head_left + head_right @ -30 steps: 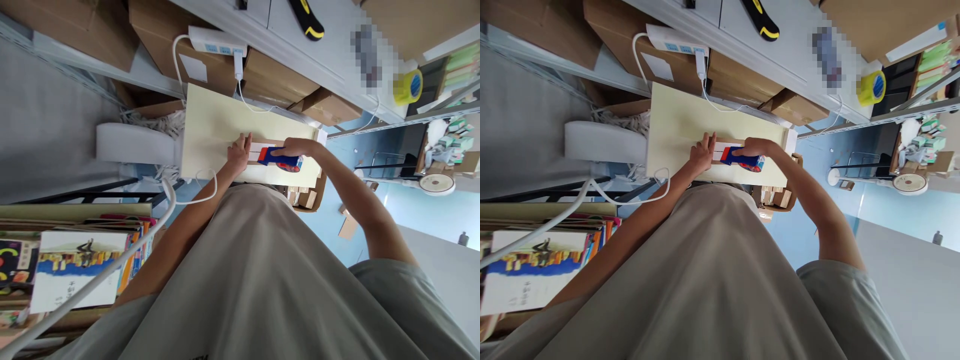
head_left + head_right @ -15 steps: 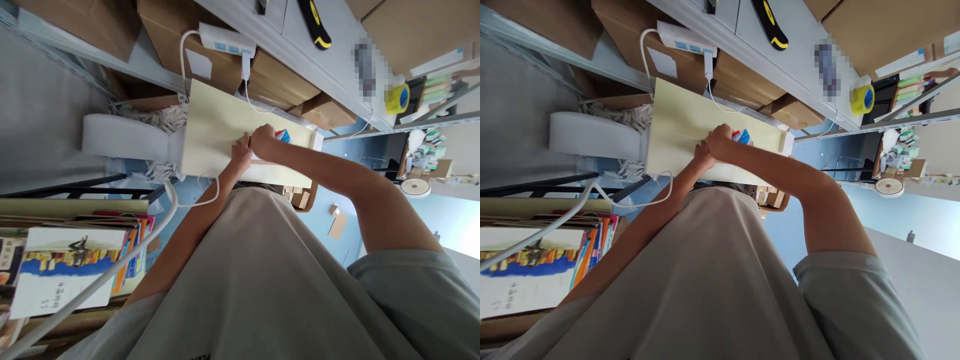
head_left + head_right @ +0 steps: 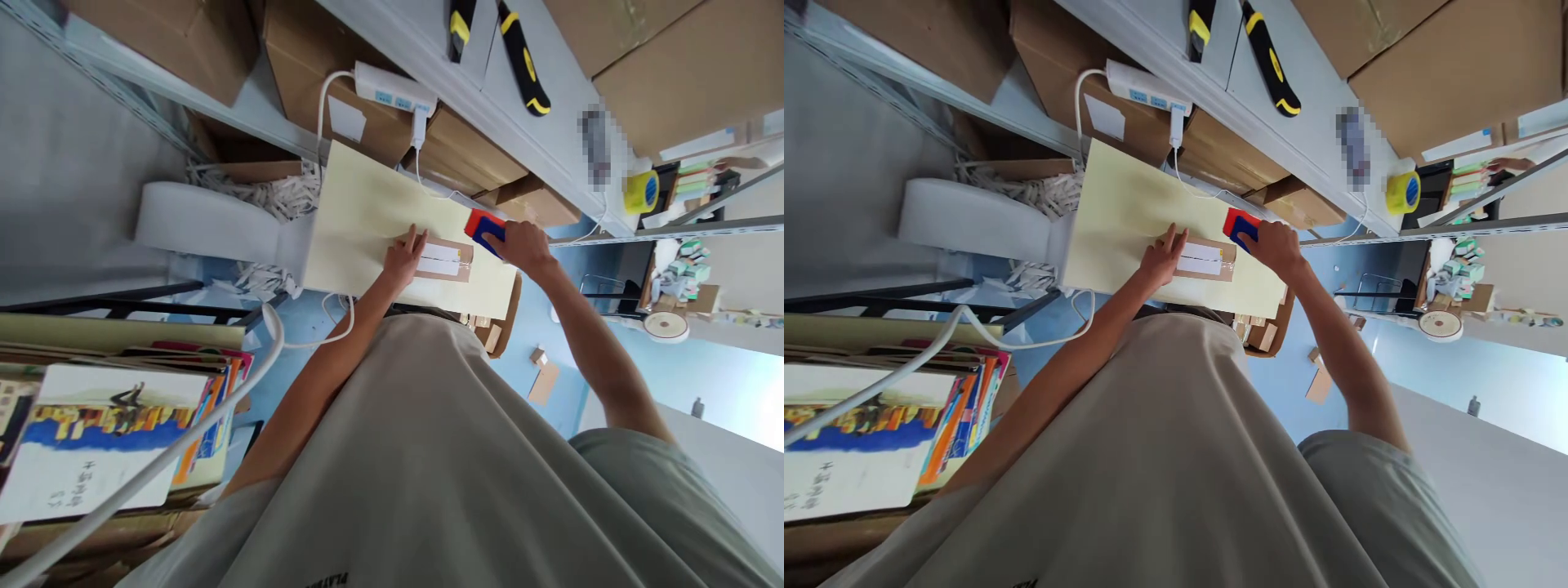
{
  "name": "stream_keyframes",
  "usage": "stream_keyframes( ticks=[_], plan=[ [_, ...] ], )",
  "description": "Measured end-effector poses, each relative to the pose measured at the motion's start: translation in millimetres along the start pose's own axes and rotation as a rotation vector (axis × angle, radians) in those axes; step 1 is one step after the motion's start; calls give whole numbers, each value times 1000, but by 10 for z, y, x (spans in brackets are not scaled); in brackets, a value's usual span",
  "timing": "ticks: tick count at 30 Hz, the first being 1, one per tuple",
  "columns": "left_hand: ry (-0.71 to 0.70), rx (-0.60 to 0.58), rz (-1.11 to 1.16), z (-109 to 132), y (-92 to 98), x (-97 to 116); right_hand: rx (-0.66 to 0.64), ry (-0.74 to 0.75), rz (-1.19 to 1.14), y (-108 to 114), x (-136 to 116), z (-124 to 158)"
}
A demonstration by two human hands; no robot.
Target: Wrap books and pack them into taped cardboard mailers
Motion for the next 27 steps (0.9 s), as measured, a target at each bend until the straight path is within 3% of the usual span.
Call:
stream_keyframes(
  ticks=[3, 7, 11, 15, 20, 23, 27],
  plan=[
    [-58, 11, 4, 58, 14, -55, 5, -60, -397, -167, -1, 244],
    [-117, 46, -21, 179, 88, -65, -17, -59, -1145, -365, -36, 502],
    [-149, 192, 85, 190, 232, 255, -20, -28, -1520, -525, 31, 577],
    [-285, 461, 275, 53, 481, 948, 11, 37, -1648, -627, 158, 519],
    [-347, 626, 408, -201, 740, 1748, 276, 194, -1561, -578, 306, 440],
    [-307, 656, 484, -337, 767, 1975, 355, 236, -1506, -526, 417, 410],
    [-167, 584, 537, -475, 704, 2130, 446, 233, -1271, -434, 666, 215]
  ],
)
Point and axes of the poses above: each hand's wrist, its own z-axis away from the middle knuckle, its own y-axis out of the back of the hand, x = y × z, the point moved 1 cm from there along -z, towards the middle knuckle, and after that the axes turned 1 degree about z, right-handed, at the moved point
